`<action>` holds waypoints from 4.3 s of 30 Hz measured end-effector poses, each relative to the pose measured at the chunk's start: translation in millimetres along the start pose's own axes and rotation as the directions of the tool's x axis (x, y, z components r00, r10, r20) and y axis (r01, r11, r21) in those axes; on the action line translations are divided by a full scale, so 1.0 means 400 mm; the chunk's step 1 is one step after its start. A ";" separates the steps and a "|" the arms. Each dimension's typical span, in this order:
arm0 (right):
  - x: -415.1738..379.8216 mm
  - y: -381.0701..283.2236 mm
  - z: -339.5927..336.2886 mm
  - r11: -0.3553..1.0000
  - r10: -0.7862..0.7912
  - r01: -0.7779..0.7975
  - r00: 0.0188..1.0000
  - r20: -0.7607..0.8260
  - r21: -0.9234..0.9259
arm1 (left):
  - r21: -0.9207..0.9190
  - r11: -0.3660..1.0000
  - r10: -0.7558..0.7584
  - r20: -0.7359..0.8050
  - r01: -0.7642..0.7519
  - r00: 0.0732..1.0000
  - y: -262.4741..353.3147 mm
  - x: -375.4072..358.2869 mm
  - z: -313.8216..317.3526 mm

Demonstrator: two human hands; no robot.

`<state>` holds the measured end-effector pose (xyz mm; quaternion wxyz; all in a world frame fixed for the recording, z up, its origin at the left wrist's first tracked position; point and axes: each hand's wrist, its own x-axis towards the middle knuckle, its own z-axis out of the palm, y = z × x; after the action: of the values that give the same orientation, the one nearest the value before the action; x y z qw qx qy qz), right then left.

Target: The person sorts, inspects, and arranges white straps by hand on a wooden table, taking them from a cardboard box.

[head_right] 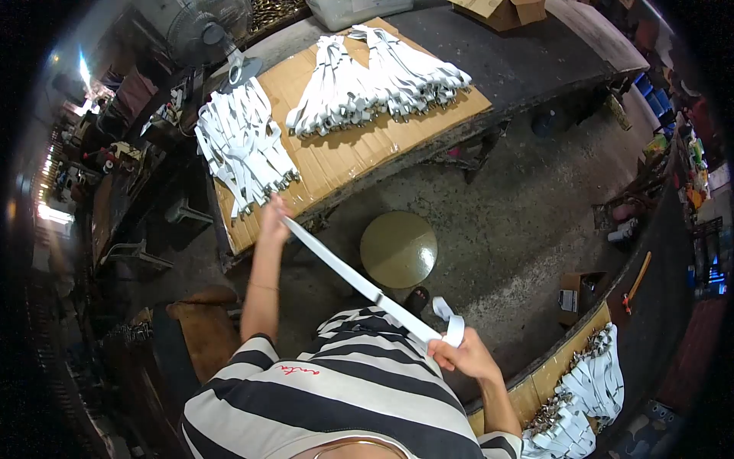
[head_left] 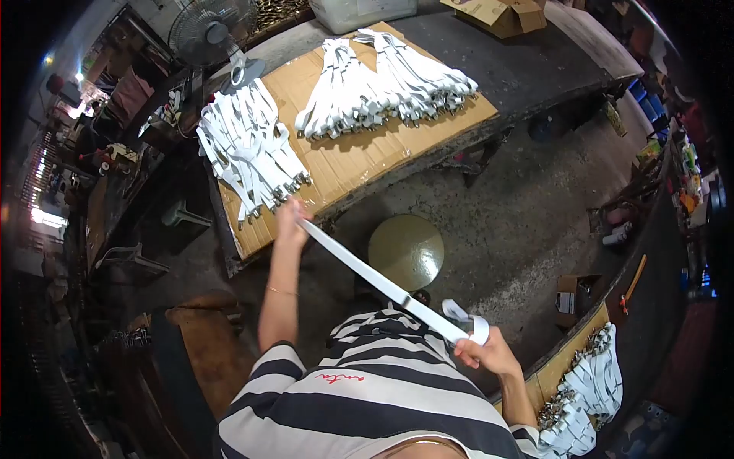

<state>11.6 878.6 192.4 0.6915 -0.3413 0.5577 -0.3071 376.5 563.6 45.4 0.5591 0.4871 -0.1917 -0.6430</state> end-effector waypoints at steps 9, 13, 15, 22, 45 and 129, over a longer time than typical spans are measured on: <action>-0.004 0.138 -0.071 0.943 0.017 0.040 0.986 -0.166 0.329 | -0.296 0.876 -0.424 -0.095 0.381 0.901 -0.423 -0.054 -0.062; 0.003 0.199 -0.071 0.900 -0.060 0.112 0.989 -0.134 0.421 | -0.264 0.824 -0.530 -0.049 0.501 0.847 -0.470 -0.044 -0.054; 0.011 0.209 -0.066 0.885 -0.083 0.150 0.982 -0.169 0.440 | -0.224 0.802 -0.571 -0.017 0.553 0.821 -0.488 -0.047 -0.037; 0.028 0.235 -0.072 0.825 -0.093 0.215 0.964 -0.249 0.522 | -0.003 0.811 -0.584 0.062 0.586 0.809 -0.545 -0.013 -0.043; 0.176 0.234 -0.118 0.842 0.042 0.302 0.790 -0.611 0.448 | 0.559 0.727 -0.683 0.648 0.398 0.337 -0.534 -0.586 0.475; -0.619 0.535 -0.711 0.811 0.237 0.579 -0.447 -0.862 -0.078 | 0.080 0.594 -0.407 0.888 -0.800 -0.213 0.388 -0.484 0.117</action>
<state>-304.6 1164.9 115.8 -0.1146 0.1636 0.6951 -0.6906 400.2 678.3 269.1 0.0610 -0.0630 -0.8702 -0.4849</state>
